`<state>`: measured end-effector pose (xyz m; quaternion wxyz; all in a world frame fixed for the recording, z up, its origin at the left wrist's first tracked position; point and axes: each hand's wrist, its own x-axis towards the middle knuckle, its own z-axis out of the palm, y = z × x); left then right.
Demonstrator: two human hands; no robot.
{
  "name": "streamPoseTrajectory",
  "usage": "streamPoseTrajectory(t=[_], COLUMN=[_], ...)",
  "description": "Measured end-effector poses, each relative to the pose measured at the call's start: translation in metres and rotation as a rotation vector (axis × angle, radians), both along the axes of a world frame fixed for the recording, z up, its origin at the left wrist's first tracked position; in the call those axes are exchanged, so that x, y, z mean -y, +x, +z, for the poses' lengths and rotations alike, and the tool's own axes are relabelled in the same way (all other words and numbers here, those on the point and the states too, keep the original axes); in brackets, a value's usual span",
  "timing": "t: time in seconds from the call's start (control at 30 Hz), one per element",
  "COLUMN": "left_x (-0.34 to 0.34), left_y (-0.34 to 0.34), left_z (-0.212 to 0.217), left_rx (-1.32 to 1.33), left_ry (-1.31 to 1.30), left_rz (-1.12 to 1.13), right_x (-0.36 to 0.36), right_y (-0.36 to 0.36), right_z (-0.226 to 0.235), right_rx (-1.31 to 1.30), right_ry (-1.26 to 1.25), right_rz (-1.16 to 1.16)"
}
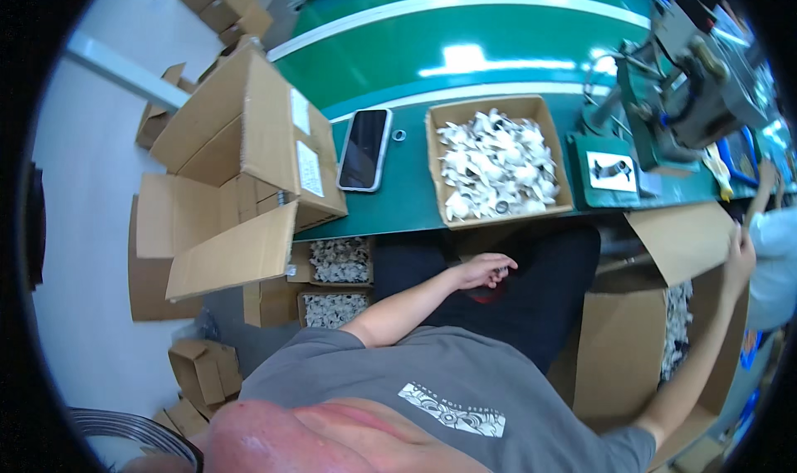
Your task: The person assembles small components by combining metal cylinders with plastic pieces and pressing them with a pneumatic press machine.
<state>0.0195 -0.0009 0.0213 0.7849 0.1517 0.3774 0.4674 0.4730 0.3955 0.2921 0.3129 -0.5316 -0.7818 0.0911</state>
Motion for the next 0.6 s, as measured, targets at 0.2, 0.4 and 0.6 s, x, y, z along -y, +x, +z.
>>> streamPoseTrajectory(t=[0.2, 0.4, 0.6], left_x=[0.009, -0.007, -0.002], left_y=[-0.001, 0.006, -0.002], left_z=[-0.009, -0.009, -0.015], left_rx=[-0.056, -0.125, -0.128], left_ry=[-0.073, -0.110, -0.149], left_rz=[-0.017, -0.054, -0.015], right_x=[0.035, 0.111, 0.094], right_y=[0.137, 0.148, 0.128], right_z=[-0.229, -0.313, -0.304], right_rx=[0.186, 0.414, 0.349], right_ry=[-0.337, -0.134, -0.307], right_rz=[-0.079, 0.044, 0.036])
